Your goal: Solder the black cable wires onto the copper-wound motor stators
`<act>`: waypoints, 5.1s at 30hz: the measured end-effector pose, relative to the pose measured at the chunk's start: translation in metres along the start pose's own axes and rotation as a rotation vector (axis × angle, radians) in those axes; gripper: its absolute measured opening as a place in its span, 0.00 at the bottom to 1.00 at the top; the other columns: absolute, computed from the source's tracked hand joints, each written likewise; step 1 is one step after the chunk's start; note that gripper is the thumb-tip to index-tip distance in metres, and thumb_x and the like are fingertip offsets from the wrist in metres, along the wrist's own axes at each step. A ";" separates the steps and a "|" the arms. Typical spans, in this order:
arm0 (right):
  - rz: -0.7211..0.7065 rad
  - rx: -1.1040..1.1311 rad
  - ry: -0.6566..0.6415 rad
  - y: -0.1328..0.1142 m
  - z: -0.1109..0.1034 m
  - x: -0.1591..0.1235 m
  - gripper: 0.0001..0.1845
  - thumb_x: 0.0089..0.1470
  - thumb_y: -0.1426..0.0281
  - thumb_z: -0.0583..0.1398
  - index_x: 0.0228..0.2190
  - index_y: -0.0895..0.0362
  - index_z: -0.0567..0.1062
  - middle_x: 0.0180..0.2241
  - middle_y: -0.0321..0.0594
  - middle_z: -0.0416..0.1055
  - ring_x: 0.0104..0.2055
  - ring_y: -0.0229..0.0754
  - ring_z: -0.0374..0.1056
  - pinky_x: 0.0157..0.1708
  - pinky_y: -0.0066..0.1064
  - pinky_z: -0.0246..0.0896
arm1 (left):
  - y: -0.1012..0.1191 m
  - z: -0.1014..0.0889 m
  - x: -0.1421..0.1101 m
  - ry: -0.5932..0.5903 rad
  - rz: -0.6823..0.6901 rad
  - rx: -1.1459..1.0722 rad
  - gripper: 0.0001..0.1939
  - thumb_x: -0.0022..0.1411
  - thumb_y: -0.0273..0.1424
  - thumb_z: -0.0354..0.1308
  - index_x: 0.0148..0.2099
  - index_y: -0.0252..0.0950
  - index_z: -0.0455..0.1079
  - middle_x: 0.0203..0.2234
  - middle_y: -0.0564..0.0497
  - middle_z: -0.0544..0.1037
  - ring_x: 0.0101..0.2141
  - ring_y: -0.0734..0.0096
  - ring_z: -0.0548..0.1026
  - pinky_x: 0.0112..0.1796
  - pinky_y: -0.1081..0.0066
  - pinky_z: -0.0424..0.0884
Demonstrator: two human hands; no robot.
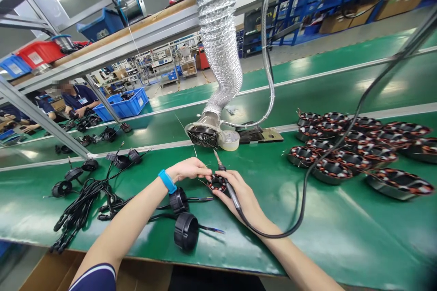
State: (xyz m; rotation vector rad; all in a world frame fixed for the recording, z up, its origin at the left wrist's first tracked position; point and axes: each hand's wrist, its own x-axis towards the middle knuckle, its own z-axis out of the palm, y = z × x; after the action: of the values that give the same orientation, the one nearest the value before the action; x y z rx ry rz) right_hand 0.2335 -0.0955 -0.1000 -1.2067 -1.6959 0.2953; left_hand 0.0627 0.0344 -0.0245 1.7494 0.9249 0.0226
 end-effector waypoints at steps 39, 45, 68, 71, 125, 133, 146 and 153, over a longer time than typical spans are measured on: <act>0.143 0.026 0.198 0.005 0.006 0.005 0.19 0.59 0.66 0.59 0.52 0.52 0.68 0.46 0.46 0.67 0.47 0.50 0.70 0.47 0.42 0.69 | 0.001 0.018 -0.017 -0.031 0.007 0.261 0.20 0.50 0.46 0.65 0.34 0.32 0.77 0.27 0.53 0.76 0.29 0.72 0.67 0.34 0.72 0.60; 0.140 0.025 0.174 0.009 0.008 0.004 0.21 0.58 0.67 0.60 0.53 0.52 0.67 0.46 0.46 0.66 0.46 0.50 0.70 0.47 0.42 0.68 | 0.002 0.019 -0.013 -0.103 0.011 0.207 0.21 0.47 0.47 0.67 0.25 0.33 0.68 0.19 0.57 0.67 0.24 0.77 0.60 0.29 0.73 0.55; 0.083 0.121 0.109 0.010 0.012 0.000 0.23 0.60 0.73 0.55 0.56 0.48 0.64 0.50 0.44 0.65 0.47 0.46 0.71 0.47 0.37 0.69 | 0.026 0.037 -0.024 0.078 0.110 0.064 0.17 0.59 0.41 0.57 0.31 0.31 0.74 0.20 0.54 0.72 0.24 0.76 0.66 0.31 0.74 0.62; 0.102 0.133 0.117 0.008 0.010 0.001 0.23 0.58 0.72 0.57 0.55 0.49 0.64 0.50 0.44 0.65 0.47 0.46 0.70 0.48 0.38 0.68 | 0.032 0.038 -0.027 0.197 0.104 0.237 0.17 0.61 0.40 0.54 0.30 0.32 0.74 0.16 0.56 0.68 0.20 0.76 0.63 0.26 0.74 0.58; 0.006 0.168 0.089 -0.025 0.034 0.045 0.22 0.59 0.67 0.60 0.54 0.49 0.66 0.49 0.44 0.65 0.46 0.45 0.72 0.45 0.37 0.72 | -0.034 0.006 -0.056 0.512 0.290 -0.192 0.15 0.50 0.39 0.67 0.30 0.30 0.74 0.23 0.52 0.73 0.26 0.75 0.66 0.30 0.73 0.62; 0.126 0.426 0.174 -0.041 0.049 0.065 0.16 0.58 0.63 0.60 0.48 0.51 0.70 0.41 0.41 0.70 0.37 0.41 0.72 0.38 0.35 0.73 | -0.031 0.008 -0.064 0.395 0.328 -0.291 0.18 0.54 0.44 0.65 0.31 0.31 0.76 0.26 0.48 0.78 0.29 0.71 0.70 0.34 0.71 0.65; 0.222 0.512 0.150 -0.035 0.050 0.052 0.20 0.55 0.62 0.64 0.49 0.51 0.69 0.43 0.43 0.71 0.39 0.43 0.74 0.37 0.34 0.73 | -0.036 0.012 -0.056 0.395 0.304 -0.536 0.18 0.48 0.43 0.70 0.27 0.30 0.75 0.20 0.51 0.74 0.25 0.75 0.68 0.32 0.73 0.63; 0.229 0.483 0.158 -0.035 0.052 0.053 0.20 0.56 0.62 0.63 0.48 0.53 0.69 0.41 0.44 0.71 0.36 0.42 0.73 0.36 0.35 0.73 | -0.035 0.016 -0.054 0.474 0.303 -0.475 0.19 0.49 0.43 0.69 0.30 0.30 0.75 0.21 0.52 0.73 0.24 0.75 0.67 0.31 0.72 0.63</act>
State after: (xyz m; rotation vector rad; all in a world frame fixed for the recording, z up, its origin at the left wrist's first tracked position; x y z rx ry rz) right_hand 0.1698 -0.0523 -0.0712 -1.0255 -1.2543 0.6886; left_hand 0.0126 -0.0074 -0.0373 1.4366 0.8840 0.8194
